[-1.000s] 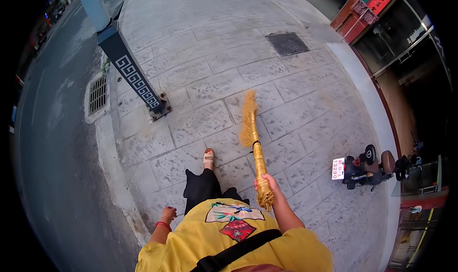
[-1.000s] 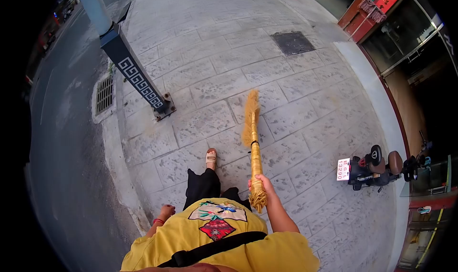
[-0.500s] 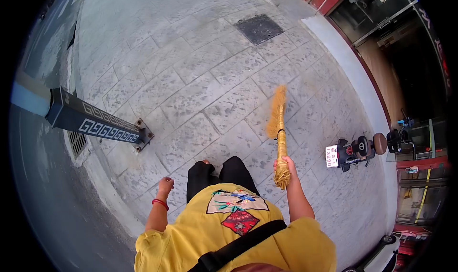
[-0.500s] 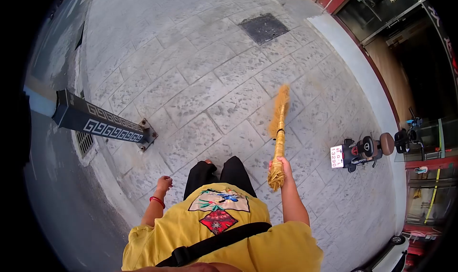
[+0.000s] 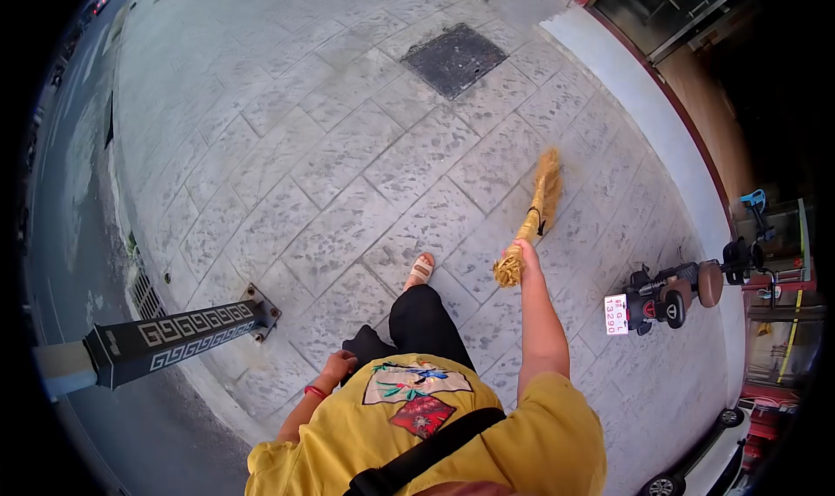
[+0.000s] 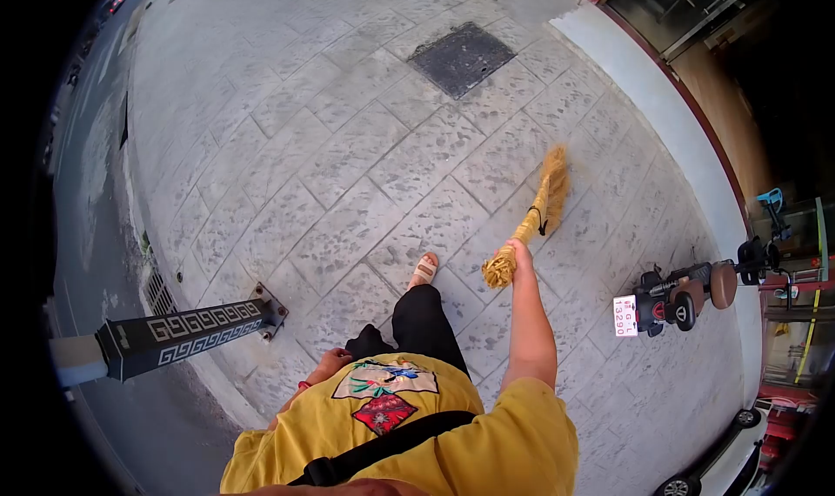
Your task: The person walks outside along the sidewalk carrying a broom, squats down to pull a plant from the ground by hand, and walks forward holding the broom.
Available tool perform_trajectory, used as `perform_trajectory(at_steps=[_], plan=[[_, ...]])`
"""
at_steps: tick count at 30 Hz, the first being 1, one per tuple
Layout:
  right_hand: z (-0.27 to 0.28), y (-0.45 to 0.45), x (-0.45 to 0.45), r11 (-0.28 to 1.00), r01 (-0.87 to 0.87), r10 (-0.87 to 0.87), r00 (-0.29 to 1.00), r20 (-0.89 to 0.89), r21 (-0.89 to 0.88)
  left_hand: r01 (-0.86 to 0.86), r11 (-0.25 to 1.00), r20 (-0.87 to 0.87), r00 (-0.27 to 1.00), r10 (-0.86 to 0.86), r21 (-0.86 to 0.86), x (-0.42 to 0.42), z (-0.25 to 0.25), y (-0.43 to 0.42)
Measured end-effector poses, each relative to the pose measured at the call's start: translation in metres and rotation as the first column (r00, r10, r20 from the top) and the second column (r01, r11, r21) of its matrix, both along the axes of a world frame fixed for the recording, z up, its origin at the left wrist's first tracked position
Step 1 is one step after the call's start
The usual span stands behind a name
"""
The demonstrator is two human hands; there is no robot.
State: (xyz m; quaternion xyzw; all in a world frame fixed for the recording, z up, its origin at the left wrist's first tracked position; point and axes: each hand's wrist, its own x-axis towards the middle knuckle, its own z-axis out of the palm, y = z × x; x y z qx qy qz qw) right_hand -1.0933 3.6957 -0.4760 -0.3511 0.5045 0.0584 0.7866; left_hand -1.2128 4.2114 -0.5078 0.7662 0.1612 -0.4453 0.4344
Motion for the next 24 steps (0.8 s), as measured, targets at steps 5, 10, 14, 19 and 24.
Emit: perform_trajectory(at_steps=[5,10,14,19,24], plan=[[-0.021,0.068,0.115,0.991,-0.083,0.083,0.997,0.001,0.104,0.093,0.99,0.022,0.995,-0.096,0.109,0.079,0.002,-0.02],[0.008,0.101,0.151,0.89,-0.353,0.311,0.933,0.182,0.288,-0.318,0.945,-0.124,0.938,0.325,0.076,0.162,0.019,-0.042],[0.064,0.052,0.174,0.842,-0.288,0.164,0.942,0.293,0.455,-0.247,0.963,-0.088,0.963,0.256,0.107,0.216,0.021,-0.057],[0.094,0.008,0.193,0.921,-0.283,0.224,0.946,0.233,0.267,-0.208,0.973,-0.11,0.97,0.219,0.105,0.274,0.015,-0.073],[0.065,-0.044,0.268,0.984,-0.179,0.178,0.98,0.09,0.001,-0.109,0.989,-0.185,0.975,0.127,0.101,0.344,-0.028,-0.077]])
